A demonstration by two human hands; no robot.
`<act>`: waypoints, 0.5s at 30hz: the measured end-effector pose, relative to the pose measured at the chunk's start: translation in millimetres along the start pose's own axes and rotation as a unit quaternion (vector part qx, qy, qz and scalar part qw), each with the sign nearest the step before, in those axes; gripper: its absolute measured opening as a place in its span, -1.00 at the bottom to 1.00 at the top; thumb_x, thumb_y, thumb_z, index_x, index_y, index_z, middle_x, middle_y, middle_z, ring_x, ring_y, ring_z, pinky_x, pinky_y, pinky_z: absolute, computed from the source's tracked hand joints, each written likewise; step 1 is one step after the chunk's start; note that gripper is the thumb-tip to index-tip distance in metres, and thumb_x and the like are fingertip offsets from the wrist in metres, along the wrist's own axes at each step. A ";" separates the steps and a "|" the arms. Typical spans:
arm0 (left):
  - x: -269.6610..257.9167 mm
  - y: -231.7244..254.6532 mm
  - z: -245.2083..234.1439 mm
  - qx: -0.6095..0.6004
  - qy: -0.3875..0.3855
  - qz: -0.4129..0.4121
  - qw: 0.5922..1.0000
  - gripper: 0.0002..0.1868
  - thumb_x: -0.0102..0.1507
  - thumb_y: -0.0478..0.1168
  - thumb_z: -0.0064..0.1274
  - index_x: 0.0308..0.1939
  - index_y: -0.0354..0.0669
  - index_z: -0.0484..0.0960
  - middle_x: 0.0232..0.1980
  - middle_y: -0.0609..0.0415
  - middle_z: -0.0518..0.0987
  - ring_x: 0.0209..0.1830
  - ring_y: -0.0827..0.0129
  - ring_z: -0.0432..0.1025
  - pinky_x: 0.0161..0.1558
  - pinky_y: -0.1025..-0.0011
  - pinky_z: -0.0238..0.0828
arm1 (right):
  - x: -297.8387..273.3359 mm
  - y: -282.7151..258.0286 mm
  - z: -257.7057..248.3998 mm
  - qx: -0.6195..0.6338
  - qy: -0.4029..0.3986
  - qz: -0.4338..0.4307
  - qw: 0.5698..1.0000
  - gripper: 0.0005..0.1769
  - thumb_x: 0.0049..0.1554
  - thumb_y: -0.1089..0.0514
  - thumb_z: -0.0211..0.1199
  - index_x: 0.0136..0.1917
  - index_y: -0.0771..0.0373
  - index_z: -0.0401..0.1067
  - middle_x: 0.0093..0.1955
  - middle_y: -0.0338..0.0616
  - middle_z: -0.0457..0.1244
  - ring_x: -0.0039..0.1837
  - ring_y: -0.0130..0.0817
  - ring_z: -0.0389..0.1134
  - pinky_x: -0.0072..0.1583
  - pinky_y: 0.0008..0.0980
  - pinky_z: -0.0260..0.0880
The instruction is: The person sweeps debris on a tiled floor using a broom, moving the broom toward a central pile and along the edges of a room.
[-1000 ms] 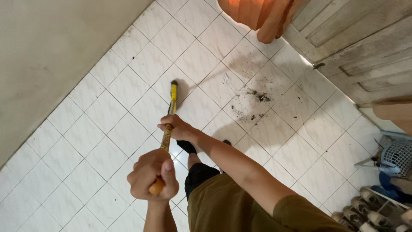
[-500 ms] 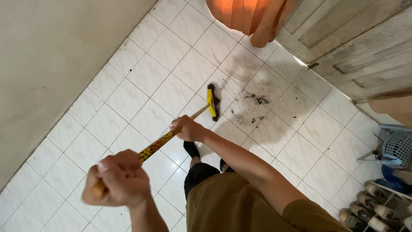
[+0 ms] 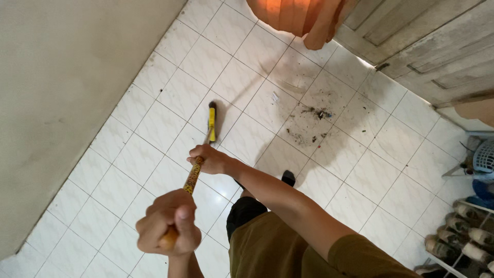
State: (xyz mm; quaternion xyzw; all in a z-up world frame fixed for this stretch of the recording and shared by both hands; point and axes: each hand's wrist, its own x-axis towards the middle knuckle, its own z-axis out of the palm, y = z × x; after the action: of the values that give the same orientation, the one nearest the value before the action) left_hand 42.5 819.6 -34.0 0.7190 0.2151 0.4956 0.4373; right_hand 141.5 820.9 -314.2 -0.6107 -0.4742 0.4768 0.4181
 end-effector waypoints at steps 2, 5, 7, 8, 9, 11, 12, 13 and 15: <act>-3.2 -17.0 -4.4 -0.001 0.046 -0.016 0.999 -0.45 0.47 -0.18 -0.07 -0.58 -0.14 0.11 -0.69 0.09 0.31 -0.79 0.51 0.16 -0.72 0.55 -0.05 | -3.3 18.4 -1.0 0.000 -0.008 0.018 1.000 -0.56 0.18 0.13 0.23 -0.43 0.32 0.14 -0.38 -0.06 0.14 -0.26 -0.18 0.18 -0.10 -0.14 0.24; -1.6 -41.1 3.5 -0.020 0.106 -0.046 0.993 -0.44 0.51 -0.22 -0.12 -0.59 -0.11 0.09 -0.70 0.07 0.30 -0.77 0.51 0.14 -0.73 0.52 -0.03 | -15.6 44.3 -24.1 0.001 -0.012 0.043 0.999 -0.71 0.01 0.23 0.26 -0.46 0.33 0.26 -0.47 -0.06 0.20 -0.36 -0.19 0.21 -0.21 -0.10 0.24; -6.7 -49.4 11.9 -0.068 0.144 -0.072 0.985 -0.44 0.50 -0.23 -0.13 -0.59 -0.11 0.05 -0.73 0.08 0.25 -0.79 0.53 0.07 -0.70 0.48 -0.10 | -26.2 51.1 -40.5 -0.060 -0.002 0.078 0.995 -0.80 -0.02 0.26 0.26 -0.44 0.32 0.36 -0.44 -0.06 0.27 -0.32 -0.22 0.31 -0.18 -0.13 0.34; -9.9 -51.6 15.3 -0.089 0.157 -0.084 0.980 -0.44 0.50 -0.26 -0.14 -0.59 -0.09 0.04 -0.73 0.10 0.21 -0.78 0.54 0.04 -0.69 0.47 -0.12 | -29.9 51.0 -50.1 -0.096 -0.010 0.116 0.989 -0.86 -0.03 0.29 0.23 -0.41 0.30 0.40 -0.40 -0.07 0.30 -0.28 -0.22 0.35 -0.14 -0.15 0.38; -12.3 -53.7 19.0 -0.108 0.171 -0.094 0.975 -0.44 0.49 -0.30 -0.15 -0.59 -0.08 0.02 -0.73 0.11 0.17 -0.77 0.54 0.01 -0.69 0.46 -0.13 | -31.4 48.0 -57.4 -0.131 -0.020 0.150 0.980 -0.90 -0.03 0.31 0.21 -0.38 0.29 0.44 -0.37 -0.07 0.33 -0.24 -0.23 0.40 -0.10 -0.18 0.43; -10.6 -54.3 15.1 -0.150 0.173 -0.092 0.969 -0.45 0.46 -0.36 -0.16 -0.60 -0.07 0.01 -0.72 0.14 0.12 -0.78 0.56 -0.03 -0.70 0.46 -0.14 | -34.4 33.4 -65.5 -0.173 -0.003 0.155 0.973 -0.88 0.00 0.29 0.22 -0.37 0.28 0.45 -0.34 -0.07 0.34 -0.18 -0.17 0.41 -0.05 -0.18 0.42; -4.9 -52.8 5.2 -0.173 0.161 -0.080 0.968 -0.46 0.45 -0.38 -0.17 -0.60 -0.07 0.01 -0.72 0.16 0.10 -0.79 0.57 -0.04 -0.71 0.47 -0.14 | -34.3 23.3 -68.3 -0.194 0.005 0.156 0.968 -0.87 0.02 0.29 0.23 -0.37 0.28 0.45 -0.33 -0.07 0.34 -0.14 -0.14 0.41 -0.03 -0.18 0.42; 3.3 -50.8 -4.1 -0.196 0.148 -0.067 0.967 -0.46 0.43 -0.41 -0.18 -0.61 -0.07 0.01 -0.71 0.17 0.09 -0.81 0.58 -0.05 -0.73 0.48 -0.14 | -30.9 11.9 -68.7 -0.185 0.024 0.146 0.972 -0.92 0.00 0.30 0.23 -0.34 0.26 0.46 -0.31 -0.08 0.35 -0.13 -0.15 0.41 -0.02 -0.18 0.42; 21.9 -40.7 -24.9 -0.165 0.136 -0.047 0.976 -0.51 0.38 -0.44 -0.19 -0.61 -0.09 0.02 -0.72 0.15 0.13 -0.82 0.59 -0.04 -0.74 0.50 -0.15 | -19.0 -10.6 -61.4 -0.164 0.062 0.124 0.977 -0.94 -0.03 0.31 0.24 -0.28 0.20 0.48 -0.28 -0.09 0.36 -0.11 -0.18 0.41 0.01 -0.19 0.42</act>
State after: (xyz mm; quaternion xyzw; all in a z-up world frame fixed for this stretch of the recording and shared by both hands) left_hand 34.2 867.5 -53.6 0.5515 0.2214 0.5964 0.5395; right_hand 197.8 800.8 -288.4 -0.7534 -0.4397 0.4021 0.2780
